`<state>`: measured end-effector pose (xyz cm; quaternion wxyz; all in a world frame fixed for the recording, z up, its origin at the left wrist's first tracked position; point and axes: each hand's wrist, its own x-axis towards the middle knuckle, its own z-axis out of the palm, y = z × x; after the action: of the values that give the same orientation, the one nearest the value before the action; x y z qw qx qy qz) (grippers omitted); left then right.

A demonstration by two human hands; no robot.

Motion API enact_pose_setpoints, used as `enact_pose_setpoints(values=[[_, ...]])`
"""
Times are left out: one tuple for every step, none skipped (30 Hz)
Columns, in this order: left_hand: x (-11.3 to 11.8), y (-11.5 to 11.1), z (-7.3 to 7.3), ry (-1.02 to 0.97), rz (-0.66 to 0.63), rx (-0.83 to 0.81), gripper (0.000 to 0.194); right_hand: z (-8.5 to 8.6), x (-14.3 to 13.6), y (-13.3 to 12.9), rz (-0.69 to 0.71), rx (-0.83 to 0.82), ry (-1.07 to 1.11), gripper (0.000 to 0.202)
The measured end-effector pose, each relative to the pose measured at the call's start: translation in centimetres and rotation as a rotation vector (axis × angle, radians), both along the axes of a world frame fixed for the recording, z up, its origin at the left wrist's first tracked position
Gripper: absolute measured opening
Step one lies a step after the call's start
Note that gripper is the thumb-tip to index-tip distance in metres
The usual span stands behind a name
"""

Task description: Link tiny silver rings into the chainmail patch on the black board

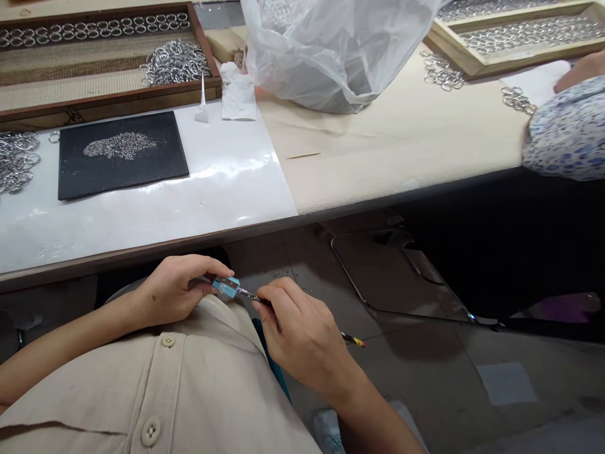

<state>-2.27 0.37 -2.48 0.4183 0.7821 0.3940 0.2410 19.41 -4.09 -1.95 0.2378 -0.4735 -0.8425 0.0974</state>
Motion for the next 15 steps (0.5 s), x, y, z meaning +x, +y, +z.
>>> enact_pose_setpoints(values=[[0.0, 0.0, -0.01, 0.0, 0.0, -0.001, 0.025, 0.04, 0.0, -0.02, 0.002, -0.002, -0.004, 0.007], [0.0, -0.01, -0.01, -0.002, 0.0, -0.001, 0.025, 0.08, 0.0, -0.03, 0.004, -0.006, -0.009, 0.007], [0.0, -0.03, -0.01, -0.003, 0.0, -0.001, 0.025, 0.12, 0.0, -0.04, 0.006, -0.011, -0.014, 0.007], [0.01, -0.05, -0.02, -0.003, -0.001, 0.0, 0.025, 0.16, 0.0, -0.04, 0.009, -0.019, -0.019, 0.007], [0.02, -0.08, -0.02, -0.003, 0.001, 0.001, 0.025, 0.2, 0.0, -0.04, 0.012, -0.029, -0.025, 0.008], [0.03, -0.11, -0.02, -0.004, 0.001, 0.003, 0.026, 0.23, 0.0, -0.04, 0.014, -0.037, -0.03, 0.009], [0.03, -0.13, -0.02, -0.005, -0.001, 0.004, 0.026, 0.26, -0.01, -0.04, 0.018, -0.044, -0.033, 0.01], [0.04, -0.15, -0.02, -0.005, -0.001, 0.005, 0.026, 0.29, -0.02, -0.03, 0.022, -0.048, -0.036, 0.011], [0.05, -0.16, 0.0, -0.005, -0.002, 0.006, 0.026, 0.3, -0.03, -0.01, 0.029, -0.05, -0.038, 0.011], [0.05, -0.16, 0.01, -0.005, -0.003, 0.008, 0.027, 0.31, -0.03, 0.0, 0.036, -0.053, -0.04, 0.012], [0.06, -0.14, 0.03, -0.002, -0.005, 0.009, 0.027, 0.31, -0.03, 0.01, 0.04, -0.054, -0.042, 0.012], [0.05, -0.12, 0.04, 0.001, -0.008, 0.01, 0.027, 0.31, -0.02, 0.02, 0.046, -0.059, -0.043, 0.013], [0.05, -0.1, 0.04, 0.002, -0.011, 0.012, 0.027, 0.3, 0.0, 0.03, 0.051, -0.064, -0.044, 0.013], [0.04, -0.08, 0.03, 0.001, -0.013, 0.015, 0.026, 0.29, 0.02, 0.04, 0.056, -0.069, -0.045, 0.014], [0.02, -0.05, 0.01, -0.001, -0.015, 0.019, 0.026, 0.27, 0.04, 0.04, 0.06, -0.076, -0.047, 0.015]])
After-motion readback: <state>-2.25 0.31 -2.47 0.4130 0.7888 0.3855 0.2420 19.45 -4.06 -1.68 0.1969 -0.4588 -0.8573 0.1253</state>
